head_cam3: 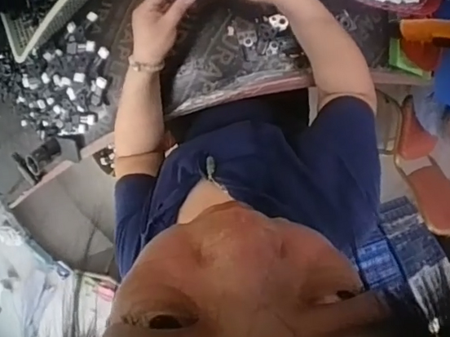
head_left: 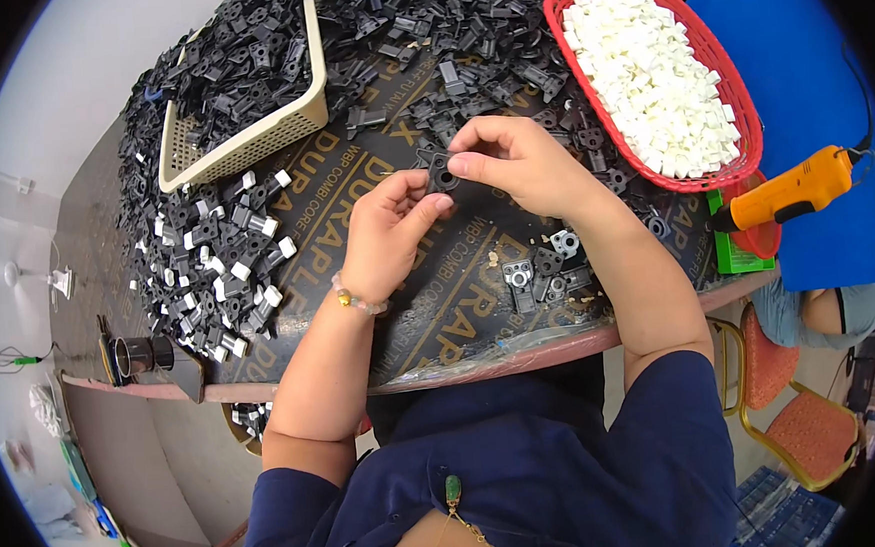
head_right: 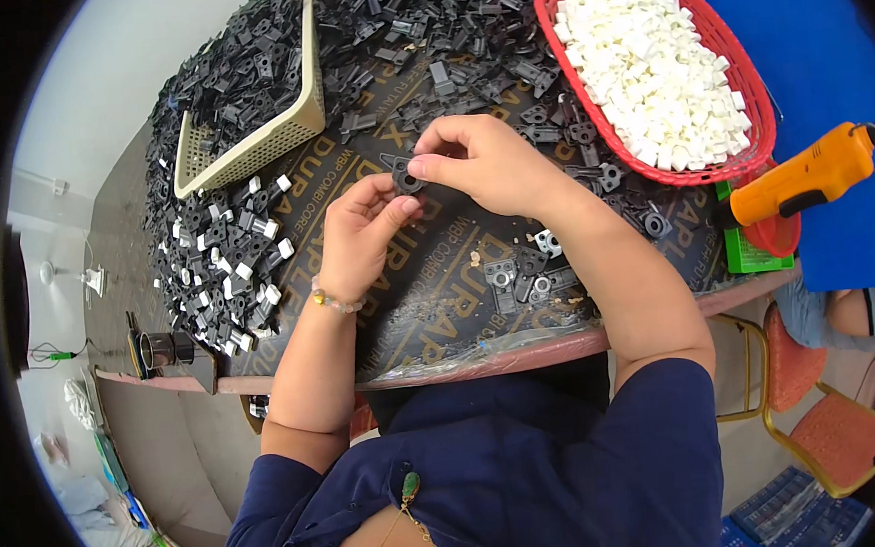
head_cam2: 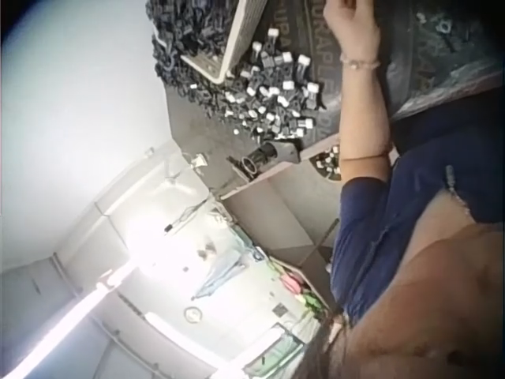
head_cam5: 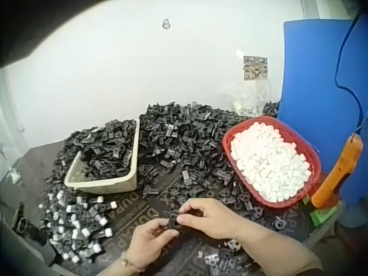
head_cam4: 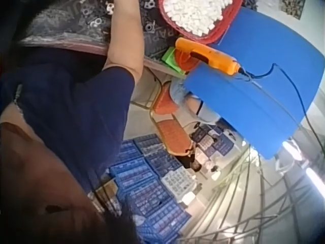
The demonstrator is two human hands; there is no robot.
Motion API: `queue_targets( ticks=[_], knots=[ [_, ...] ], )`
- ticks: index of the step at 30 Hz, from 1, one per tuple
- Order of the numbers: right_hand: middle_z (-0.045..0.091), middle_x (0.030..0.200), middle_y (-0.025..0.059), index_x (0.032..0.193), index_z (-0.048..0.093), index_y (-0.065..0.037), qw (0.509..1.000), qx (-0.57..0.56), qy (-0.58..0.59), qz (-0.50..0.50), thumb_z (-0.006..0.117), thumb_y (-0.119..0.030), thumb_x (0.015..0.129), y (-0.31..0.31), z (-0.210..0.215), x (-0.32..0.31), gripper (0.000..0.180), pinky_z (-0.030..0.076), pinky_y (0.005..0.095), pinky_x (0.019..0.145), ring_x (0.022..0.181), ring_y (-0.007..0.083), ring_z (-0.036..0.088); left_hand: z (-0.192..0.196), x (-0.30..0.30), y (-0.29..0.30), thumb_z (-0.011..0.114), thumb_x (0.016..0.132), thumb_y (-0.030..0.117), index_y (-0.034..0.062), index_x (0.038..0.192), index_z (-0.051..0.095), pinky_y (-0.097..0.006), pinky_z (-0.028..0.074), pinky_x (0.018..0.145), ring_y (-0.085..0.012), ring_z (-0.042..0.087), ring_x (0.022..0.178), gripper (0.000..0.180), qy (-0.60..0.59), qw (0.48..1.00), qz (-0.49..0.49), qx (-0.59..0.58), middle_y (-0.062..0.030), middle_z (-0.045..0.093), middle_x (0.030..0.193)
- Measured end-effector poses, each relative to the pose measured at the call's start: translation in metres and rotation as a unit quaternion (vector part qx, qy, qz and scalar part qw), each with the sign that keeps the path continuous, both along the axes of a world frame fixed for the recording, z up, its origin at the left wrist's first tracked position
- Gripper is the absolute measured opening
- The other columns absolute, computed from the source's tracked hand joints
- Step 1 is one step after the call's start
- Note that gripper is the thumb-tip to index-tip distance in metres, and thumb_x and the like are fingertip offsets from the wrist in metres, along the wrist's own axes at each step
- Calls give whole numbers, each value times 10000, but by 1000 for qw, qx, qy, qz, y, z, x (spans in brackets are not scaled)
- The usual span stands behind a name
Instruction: Assembling small white plastic inserts into larger black plastic housings at a factory workbench.
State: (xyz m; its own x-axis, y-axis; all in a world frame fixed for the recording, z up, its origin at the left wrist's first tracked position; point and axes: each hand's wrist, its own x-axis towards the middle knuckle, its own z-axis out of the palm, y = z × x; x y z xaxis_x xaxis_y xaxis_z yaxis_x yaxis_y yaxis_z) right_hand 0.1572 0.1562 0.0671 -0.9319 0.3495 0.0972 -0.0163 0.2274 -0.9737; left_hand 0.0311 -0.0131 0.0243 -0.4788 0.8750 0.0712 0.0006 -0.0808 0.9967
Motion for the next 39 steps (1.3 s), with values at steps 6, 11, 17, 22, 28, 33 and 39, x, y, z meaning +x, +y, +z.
queue_targets(
  ticks=[6,11,17,22,28,33,39],
  knots=[
    [620,845,-31,1006,667,-8,1000,-12,-9,21,685,-211,947,0,8,6,213,445,211,681,784,31,539,6,4,-3,664,955,75,-27,1056,608,-214,522,698,-83,652,799,153,54,999,1,-4,-57,708,894],
    [675,884,44,1050,680,-15,949,253,26,-186,635,-179,963,32,26,22,191,497,266,800,871,111,620,5,2,0,655,951,55,6,1037,615,-248,524,781,-120,663,870,106,-109,992,11,60,-71,711,957],
    [693,939,178,1054,657,-11,779,472,-221,-348,639,-38,838,117,8,76,218,519,418,823,897,354,668,-3,-8,3,664,906,-23,39,1122,591,-285,515,852,-165,655,962,237,-250,962,11,114,-94,682,1058],
    [688,905,172,1016,673,-1,801,446,-198,-348,636,-35,798,120,3,72,223,523,408,799,855,348,669,14,-3,-1,673,882,-20,103,1343,453,-306,514,813,-186,645,933,525,-278,954,26,105,-63,638,1028],
    [674,904,171,1030,706,0,759,498,-140,-396,642,-54,789,110,12,70,256,533,362,806,822,299,674,5,-9,1,685,873,-24,110,1328,431,-310,513,781,-168,639,916,537,-308,944,33,117,-70,659,1044],
    [670,1002,76,1054,675,17,958,68,100,-259,622,4,846,46,20,30,216,539,281,794,889,152,672,8,-6,4,673,876,-55,106,1300,454,-310,533,788,-165,652,931,504,-316,937,67,134,-67,665,1074],
    [667,974,38,1045,617,-19,971,-193,101,-96,710,-1,878,-21,-17,-14,192,525,255,798,875,103,638,8,-7,4,687,872,-54,98,1359,487,-277,533,790,-128,645,928,548,-282,943,69,161,-45,635,1133]
  ],
)
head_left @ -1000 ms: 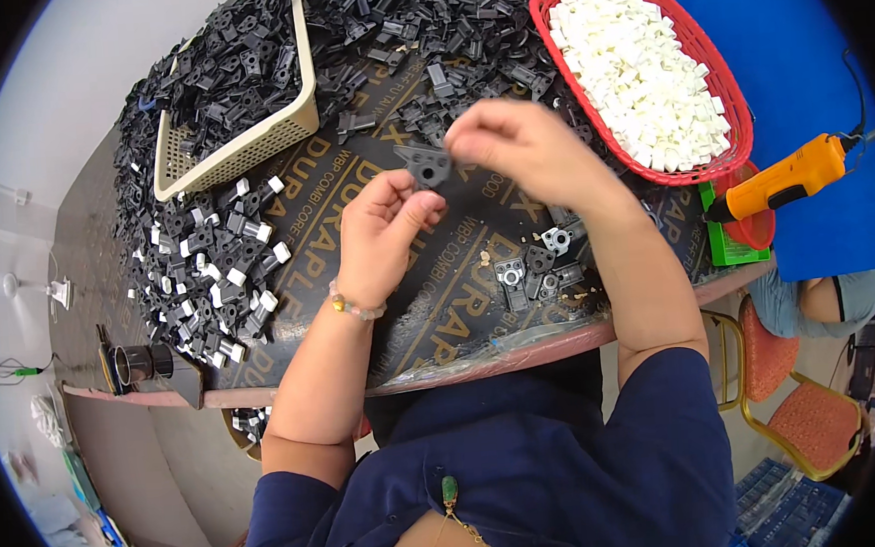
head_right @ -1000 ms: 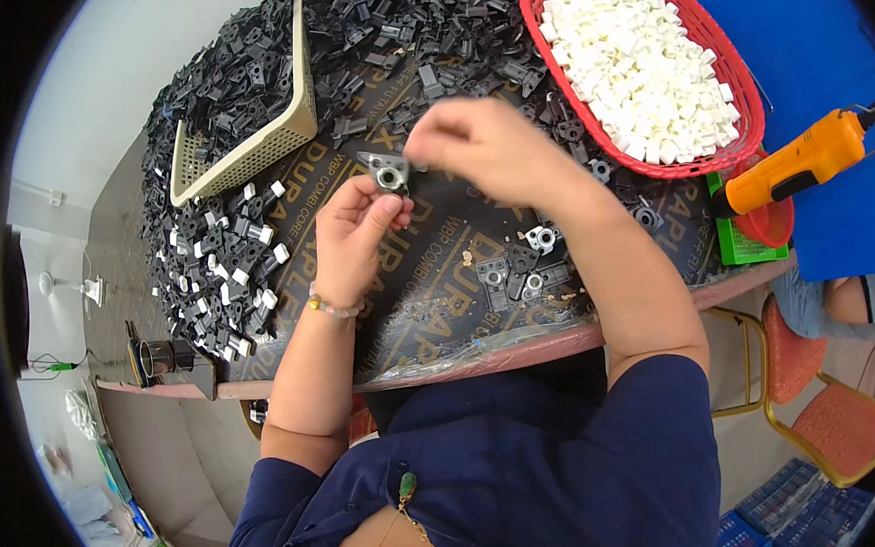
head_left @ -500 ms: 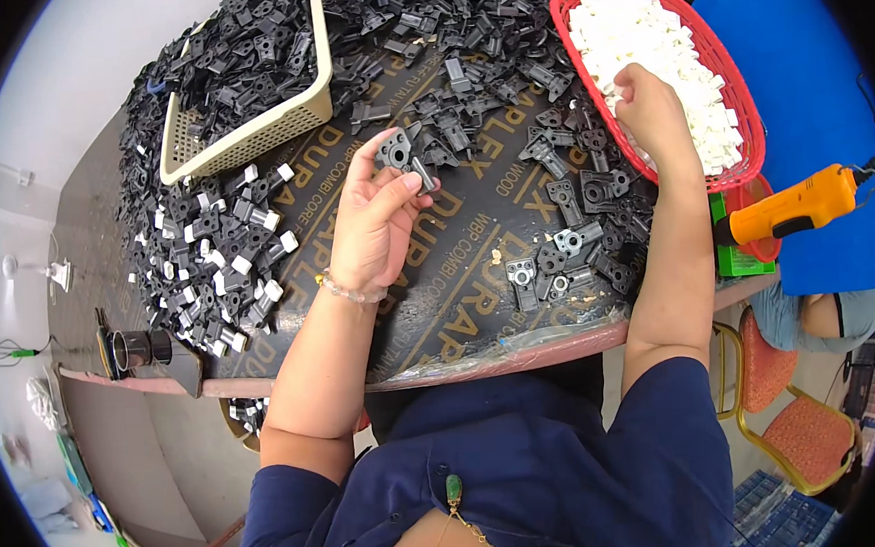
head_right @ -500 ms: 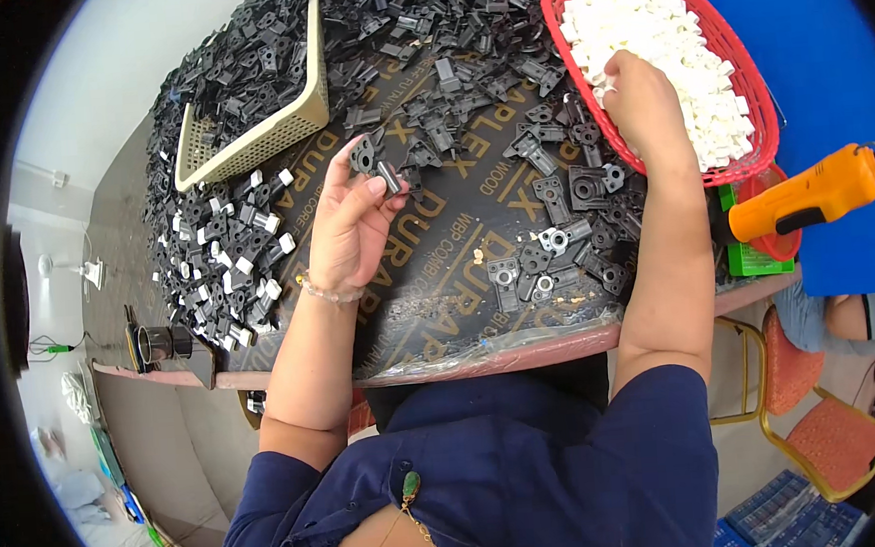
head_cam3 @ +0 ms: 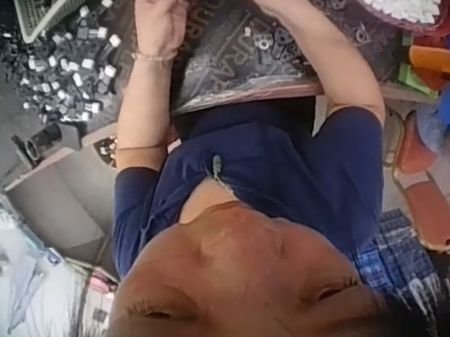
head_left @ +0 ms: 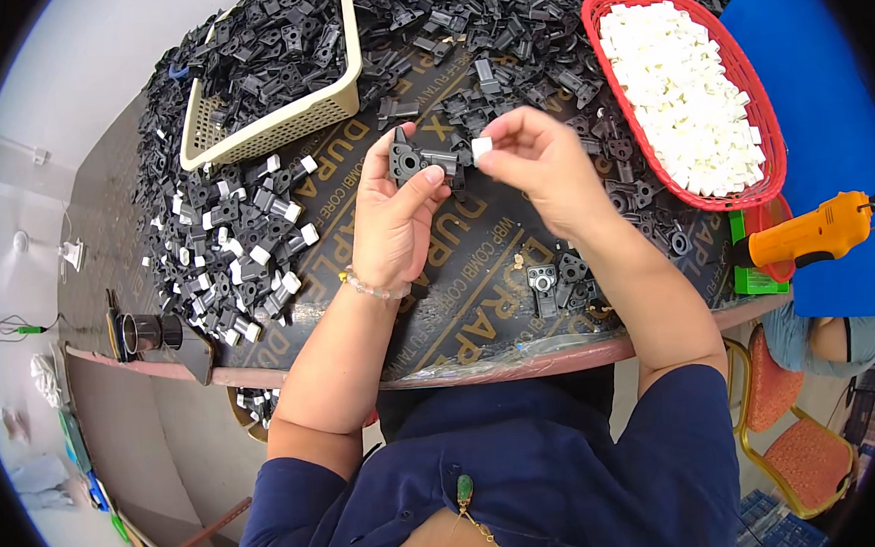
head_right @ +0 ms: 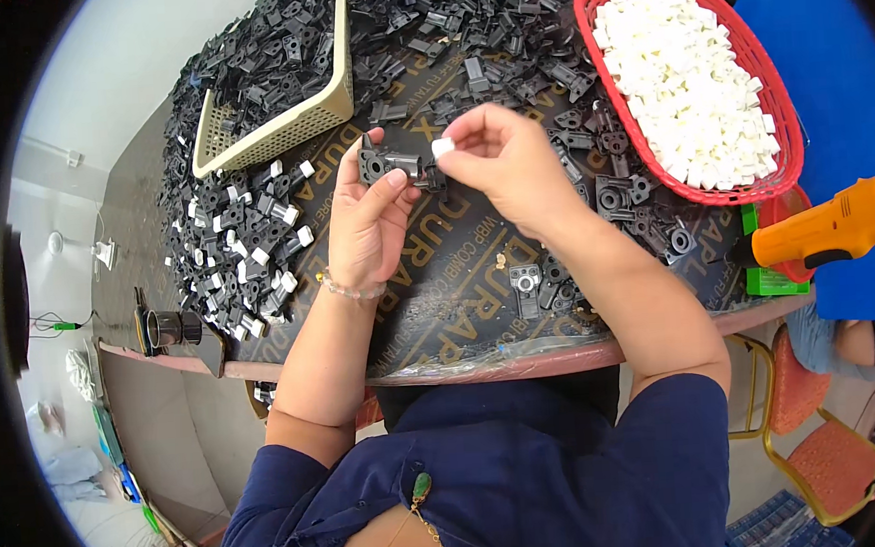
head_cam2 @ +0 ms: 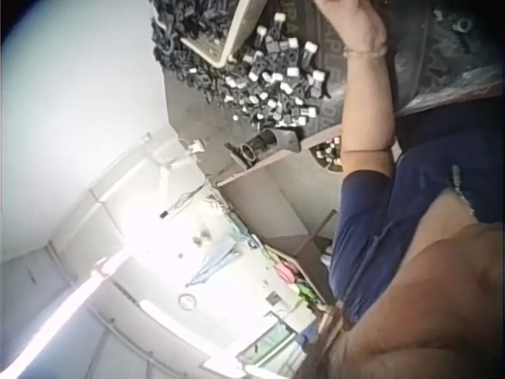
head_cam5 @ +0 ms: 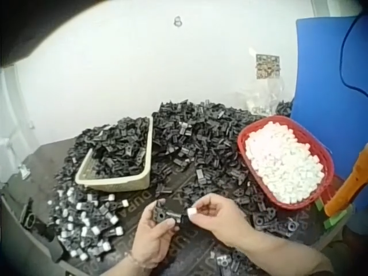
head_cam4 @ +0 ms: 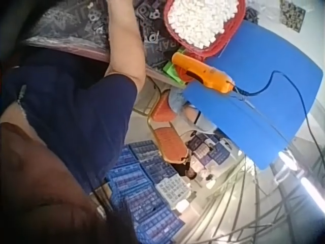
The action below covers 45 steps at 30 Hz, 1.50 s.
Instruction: Assembling small white plastic inserts into larger black plastic housings at a factory workbench.
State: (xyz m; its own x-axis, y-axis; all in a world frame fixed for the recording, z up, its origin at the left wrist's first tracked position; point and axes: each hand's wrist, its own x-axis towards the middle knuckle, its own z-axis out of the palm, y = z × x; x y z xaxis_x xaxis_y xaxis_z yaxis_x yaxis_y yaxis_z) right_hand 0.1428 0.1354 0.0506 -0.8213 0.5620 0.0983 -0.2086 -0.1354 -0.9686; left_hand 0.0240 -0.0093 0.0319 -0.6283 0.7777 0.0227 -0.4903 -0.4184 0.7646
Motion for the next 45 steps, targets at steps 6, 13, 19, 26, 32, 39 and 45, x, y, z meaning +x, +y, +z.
queue_targets(
  ticks=[6,13,19,26,32,39,45],
  knots=[
    [685,957,95,1034,611,5,989,-129,-26,67,718,5,874,-8,-2,0,193,546,281,782,838,153,669,-2,2,-2,667,887,-69,73,1354,477,-259,535,775,-130,644,926,524,94,994,38,-39,-57,636,1125],
    [680,1024,128,1083,610,13,987,-116,-13,111,723,12,866,4,-9,3,244,554,289,820,886,172,670,-2,6,-2,692,891,-37,86,1357,453,-288,543,818,-145,641,956,538,125,991,39,-37,-67,617,1157],
    [350,1563,161,1501,363,14,979,22,26,202,861,-194,708,-2,13,6,959,336,407,1144,1420,250,357,17,11,-7,737,859,-15,235,1566,171,-283,545,729,-154,642,880,940,-68,986,-147,47,-75,647,1073],
    [596,1316,161,1362,452,3,984,83,83,135,835,-76,706,-19,62,-17,764,466,367,1041,1186,230,602,-21,-12,6,441,1043,475,123,1371,457,-292,512,757,-163,624,862,482,-107,991,-74,-23,-75,641,968],
    [639,1182,210,1328,527,-34,785,519,-51,335,820,-286,677,-99,64,-90,757,493,435,953,1109,385,633,-31,-24,-6,579,1003,181,49,1309,508,-277,542,758,-135,613,865,341,-62,998,-11,-17,-66,642,987],
    [588,1321,191,1297,564,-37,808,555,190,66,788,-251,773,-129,67,-152,609,508,440,974,1201,353,589,-32,-41,-4,598,986,117,44,1316,495,-289,552,711,-143,627,810,353,-82,996,28,-34,-80,642,1022],
    [699,1052,84,1079,676,-90,609,744,-273,35,657,-142,812,-4,37,-86,273,514,425,893,1074,302,635,-22,-27,4,554,958,83,49,1306,519,-282,463,806,-128,580,981,351,-51,993,93,-50,-75,591,1199]
  ],
)
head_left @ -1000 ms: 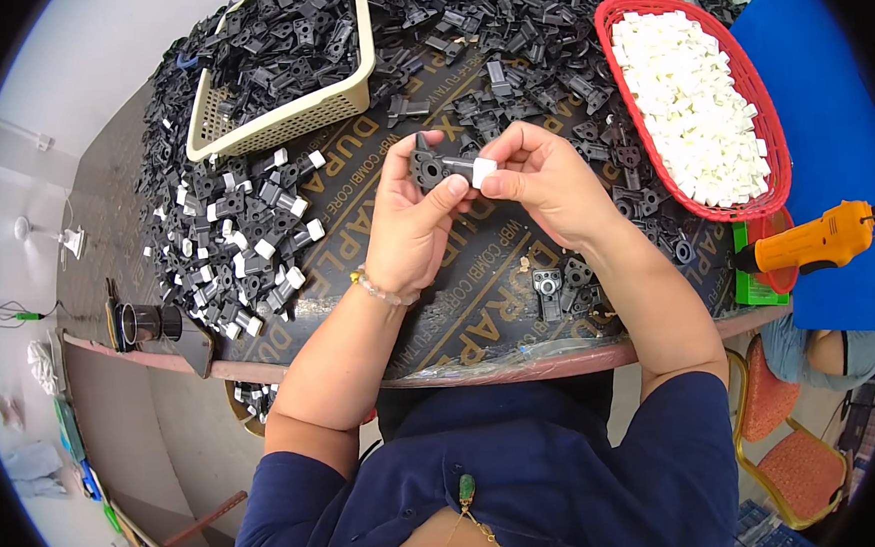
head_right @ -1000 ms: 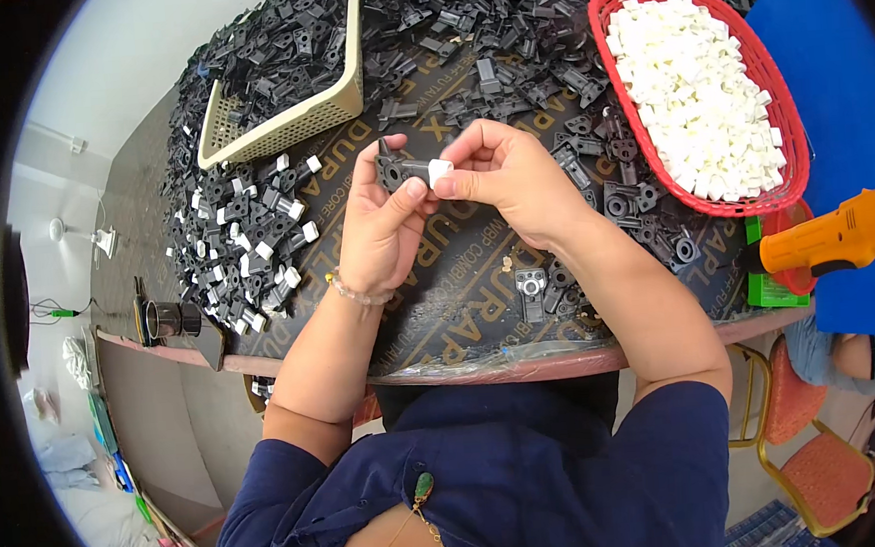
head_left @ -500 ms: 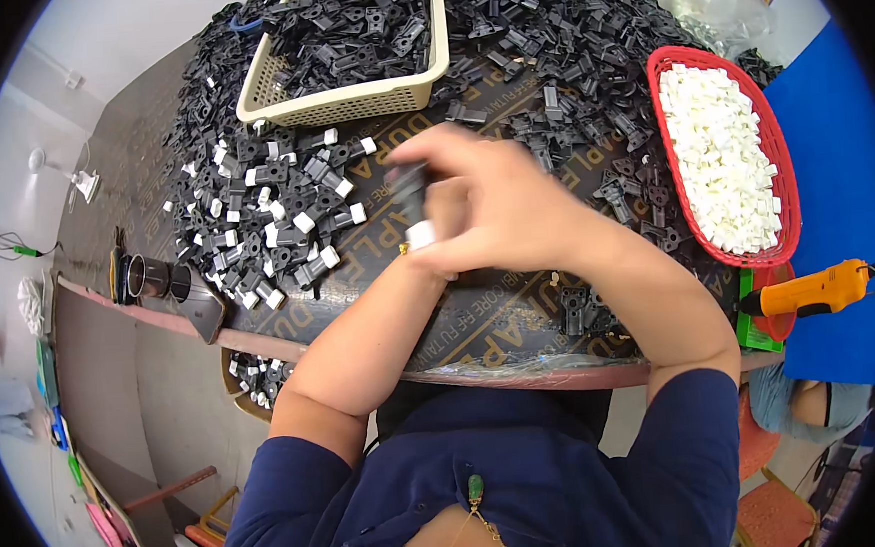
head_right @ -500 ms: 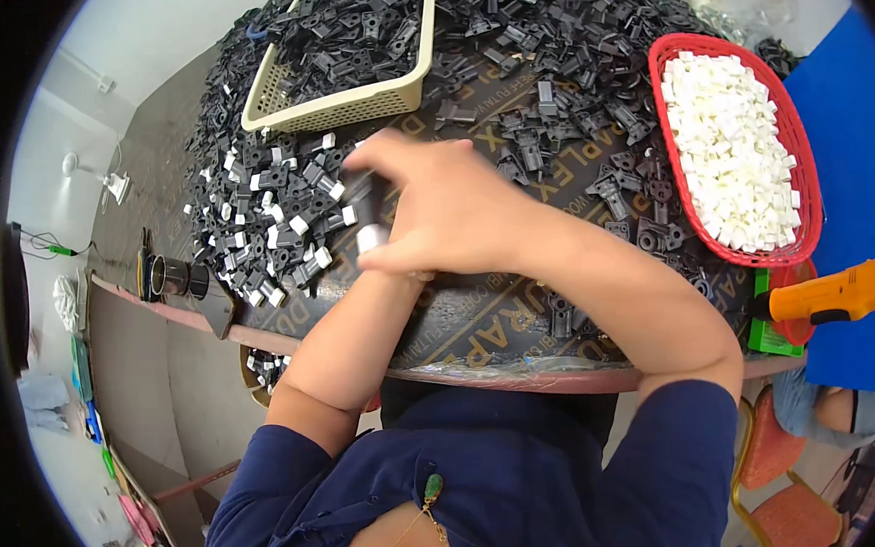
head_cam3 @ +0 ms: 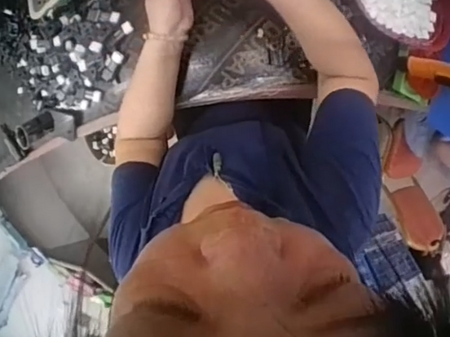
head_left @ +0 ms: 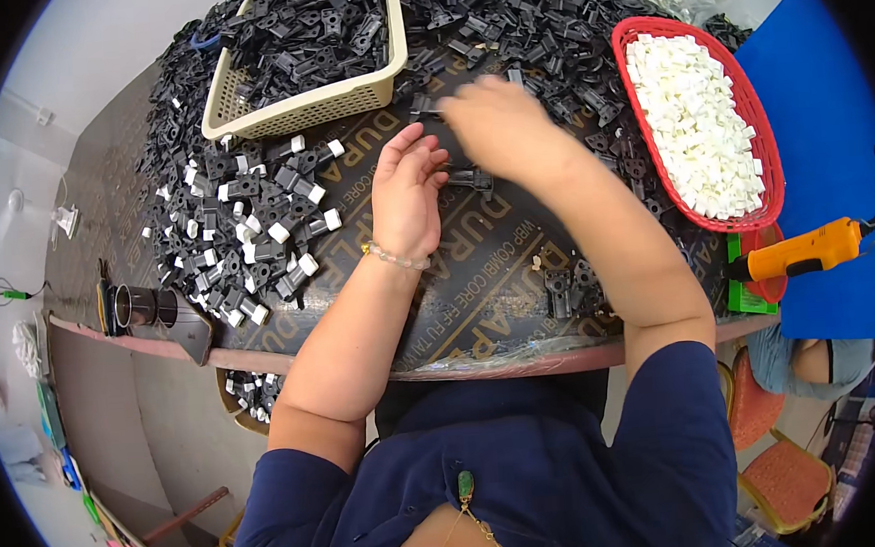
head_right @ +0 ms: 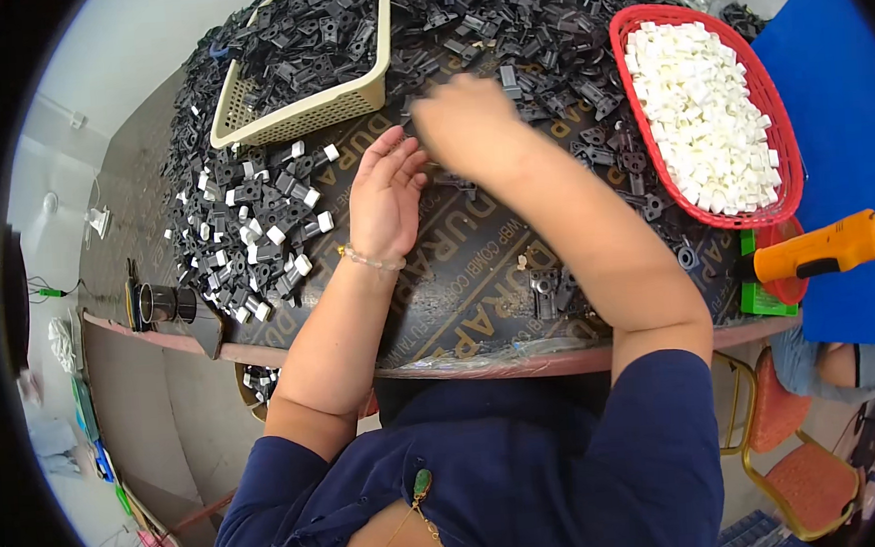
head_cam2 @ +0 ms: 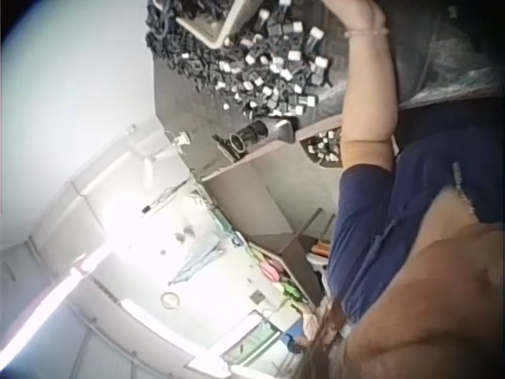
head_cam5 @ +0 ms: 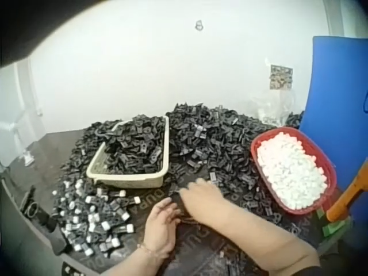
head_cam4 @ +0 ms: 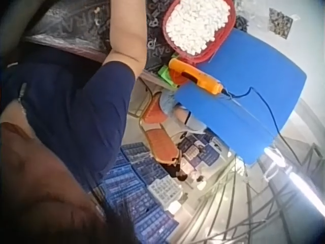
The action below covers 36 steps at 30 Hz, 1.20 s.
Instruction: Assembling small white plastic inserts into larger black plastic housings at a factory workbench.
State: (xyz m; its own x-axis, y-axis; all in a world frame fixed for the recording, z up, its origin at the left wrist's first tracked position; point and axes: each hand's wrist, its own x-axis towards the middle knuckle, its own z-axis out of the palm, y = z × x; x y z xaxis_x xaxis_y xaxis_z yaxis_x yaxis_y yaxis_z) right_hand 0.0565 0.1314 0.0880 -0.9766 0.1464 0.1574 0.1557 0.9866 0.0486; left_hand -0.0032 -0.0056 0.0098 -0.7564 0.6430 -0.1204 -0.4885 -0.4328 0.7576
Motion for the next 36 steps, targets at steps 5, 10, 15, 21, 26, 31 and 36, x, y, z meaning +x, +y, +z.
queue_targets(
  ticks=[5,10,15,21,26,31,36],
  knots=[
    [655,1173,92,1315,581,-94,999,-34,26,-15,762,-94,757,48,-44,54,586,417,473,1035,1182,285,574,5,15,2,572,961,98,42,1287,540,-291,460,824,-138,573,1005,332,37,998,-37,-21,-73,580,1200],
    [686,983,81,1254,610,-70,958,-199,202,39,718,-44,789,25,-16,81,478,492,394,914,1004,264,642,11,27,-1,600,994,150,26,1427,459,-345,473,961,-182,562,1147,472,54,988,-146,-20,-117,543,1328],
    [699,919,121,1171,638,-23,930,-302,199,57,667,-41,860,30,-12,103,313,541,365,796,863,282,686,14,39,0,633,964,66,17,1485,401,-353,469,1033,-230,522,1278,572,101,969,-227,-18,-171,491,1430],
    [693,1037,171,1132,655,-13,973,-174,70,-131,694,-78,842,79,-13,146,300,527,411,881,1007,347,660,13,40,1,713,862,84,71,1402,538,-422,386,1113,-356,482,1344,567,657,719,-74,-215,-173,492,1469],
    [671,1108,173,1180,634,-19,981,-148,-5,-125,768,-93,775,78,-27,140,432,519,434,923,1045,358,644,5,53,3,751,813,122,153,1324,622,-460,289,1177,-362,404,1405,528,796,529,-139,-261,-165,502,1458],
    [620,1159,173,1233,592,-33,973,-143,-27,-181,791,-77,743,74,-40,125,531,518,432,918,1058,375,625,8,37,-2,757,786,105,126,1206,678,-466,333,1124,-312,506,1292,428,773,559,-128,-273,-103,615,1284],
    [675,1015,174,1053,635,-14,974,-160,1,-160,829,-101,682,60,2,138,428,529,442,848,960,367,658,18,38,-3,737,792,30,58,1141,638,-347,528,847,-231,626,1035,364,602,769,-60,-207,-100,622,1168]
  ],
)
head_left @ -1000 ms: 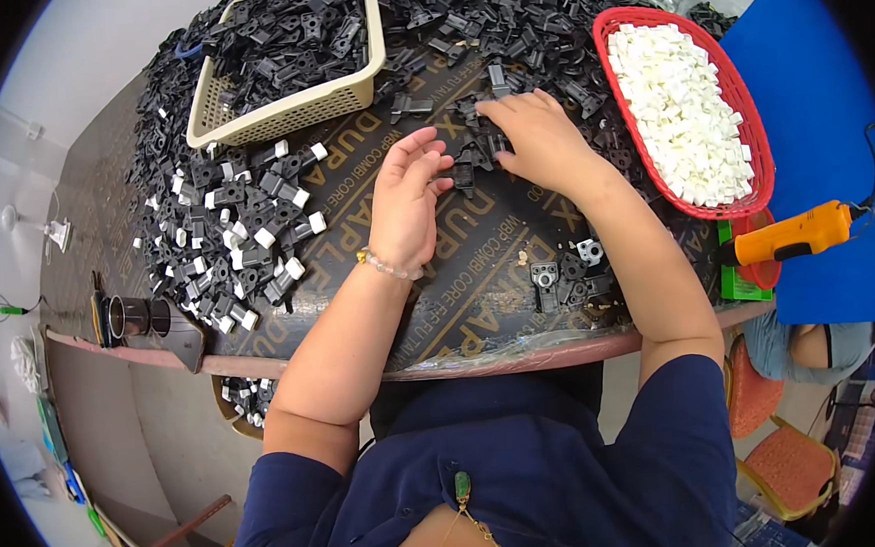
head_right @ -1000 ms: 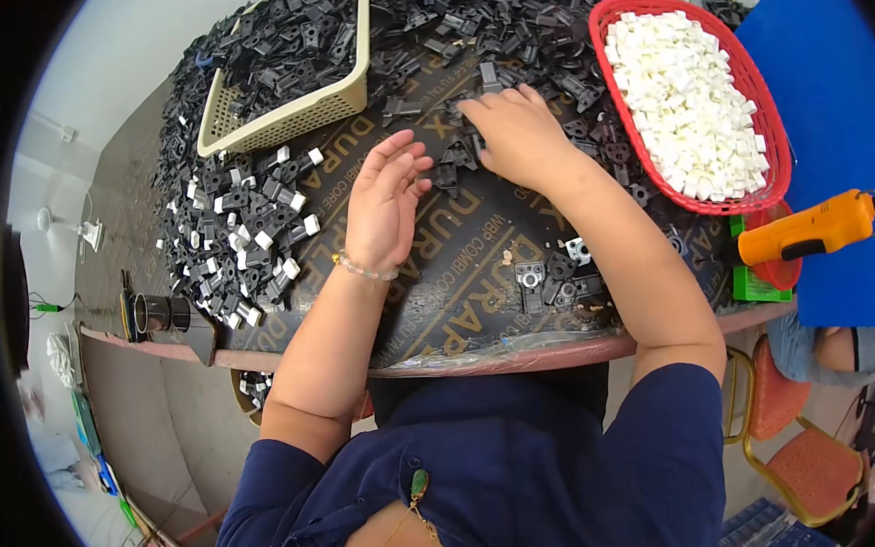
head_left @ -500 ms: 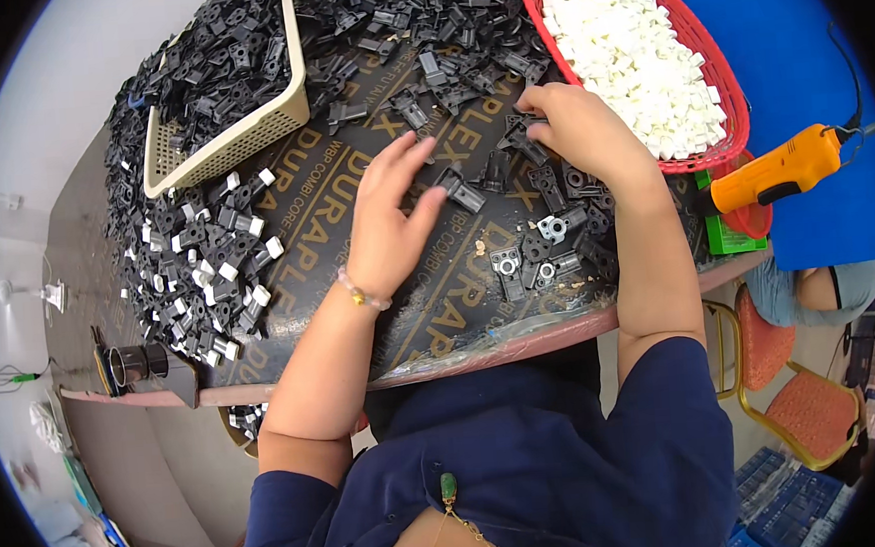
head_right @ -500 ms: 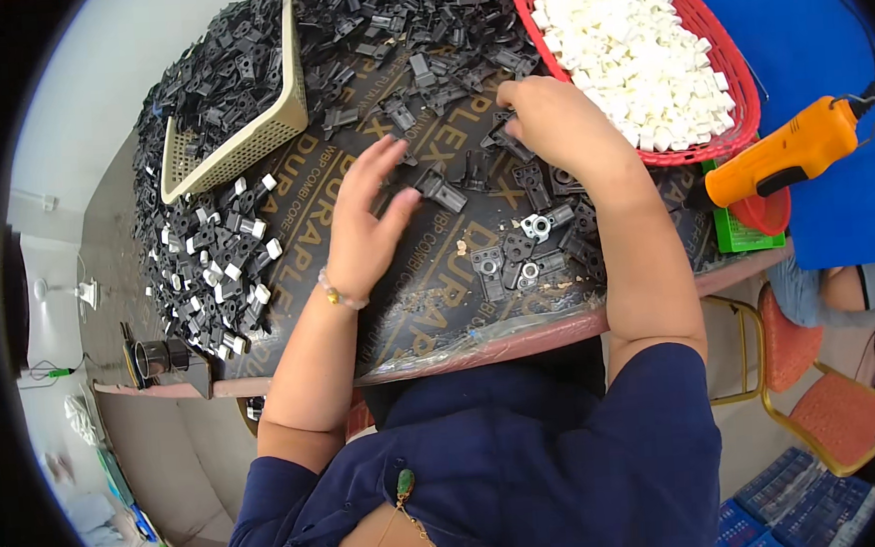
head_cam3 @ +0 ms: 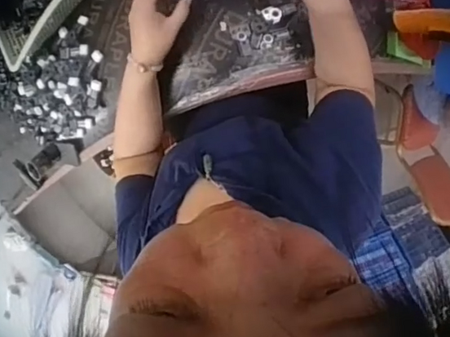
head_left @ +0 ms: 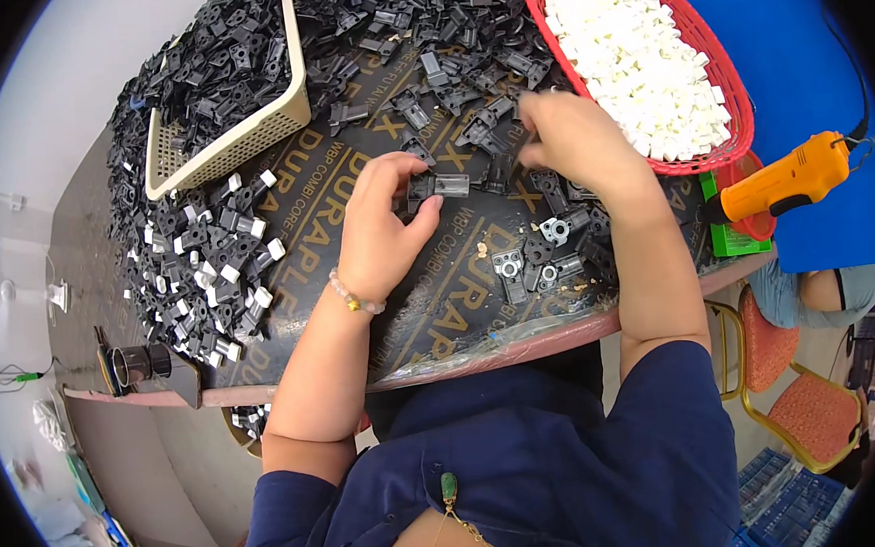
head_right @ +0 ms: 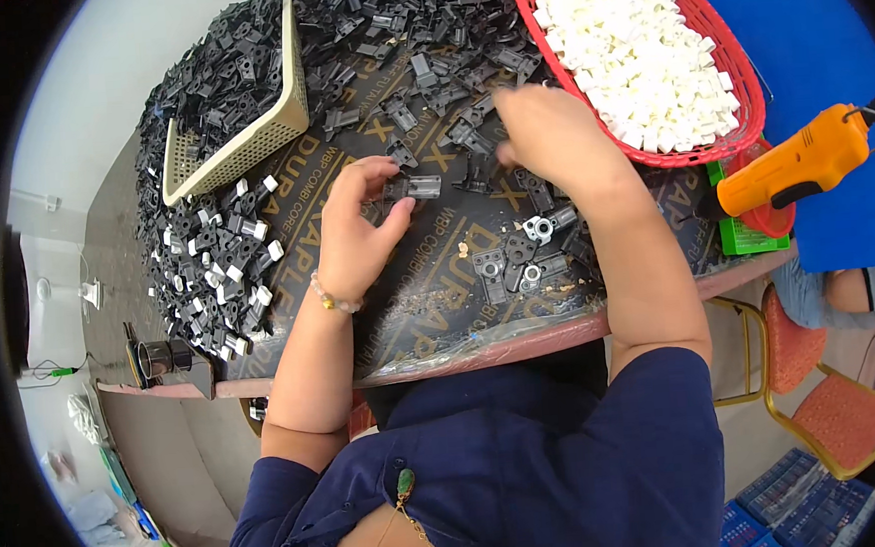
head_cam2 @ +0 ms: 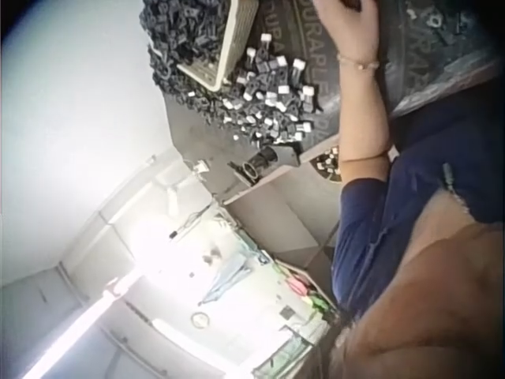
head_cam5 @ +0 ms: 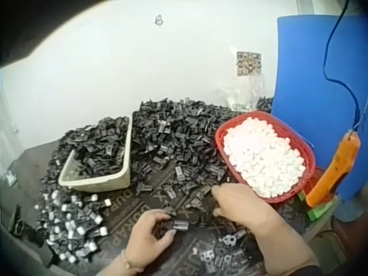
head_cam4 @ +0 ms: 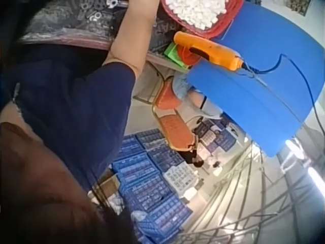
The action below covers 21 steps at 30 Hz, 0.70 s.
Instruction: Assembling small white plastic inserts into larger black plastic housings at a factory workbench.
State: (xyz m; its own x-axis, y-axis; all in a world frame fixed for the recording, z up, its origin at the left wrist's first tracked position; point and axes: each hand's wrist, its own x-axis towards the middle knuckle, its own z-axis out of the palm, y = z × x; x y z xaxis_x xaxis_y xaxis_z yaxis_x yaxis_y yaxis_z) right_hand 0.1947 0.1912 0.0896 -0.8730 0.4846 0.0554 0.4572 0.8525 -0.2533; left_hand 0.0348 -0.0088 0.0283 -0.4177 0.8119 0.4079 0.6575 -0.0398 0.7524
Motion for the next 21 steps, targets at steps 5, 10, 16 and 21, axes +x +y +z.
queue_targets(
  ticks=[5,10,16,21],
  knots=[
    [715,912,159,957,674,-4,968,5,-251,14,870,-155,618,-2,-14,-3,420,540,451,804,923,357,682,5,0,0,703,829,-13,37,1178,573,-315,514,928,-182,604,1087,376,-247,965,-71,53,-85,570,1205],
    [695,971,185,1018,659,27,994,-29,-74,79,770,-76,714,4,-20,-6,339,559,384,782,886,305,693,4,-2,-3,629,830,-113,69,1271,425,-370,483,1011,-312,581,1215,519,-456,874,-81,146,-97,494,1250],
    [638,1174,58,1089,665,31,825,-479,279,105,626,48,891,-27,-13,-24,202,524,263,831,982,108,621,2,-4,-3,645,835,-102,69,1289,423,-385,527,980,-301,638,1127,533,-513,839,-100,152,-158,509,1319],
    [568,1218,83,1053,650,24,841,-433,300,121,700,83,818,-45,-17,-30,247,517,267,860,1011,140,622,5,-10,-3,612,901,-39,19,1298,486,-353,558,900,-214,660,1055,421,-588,782,-140,154,-154,605,1252]
  ],
)
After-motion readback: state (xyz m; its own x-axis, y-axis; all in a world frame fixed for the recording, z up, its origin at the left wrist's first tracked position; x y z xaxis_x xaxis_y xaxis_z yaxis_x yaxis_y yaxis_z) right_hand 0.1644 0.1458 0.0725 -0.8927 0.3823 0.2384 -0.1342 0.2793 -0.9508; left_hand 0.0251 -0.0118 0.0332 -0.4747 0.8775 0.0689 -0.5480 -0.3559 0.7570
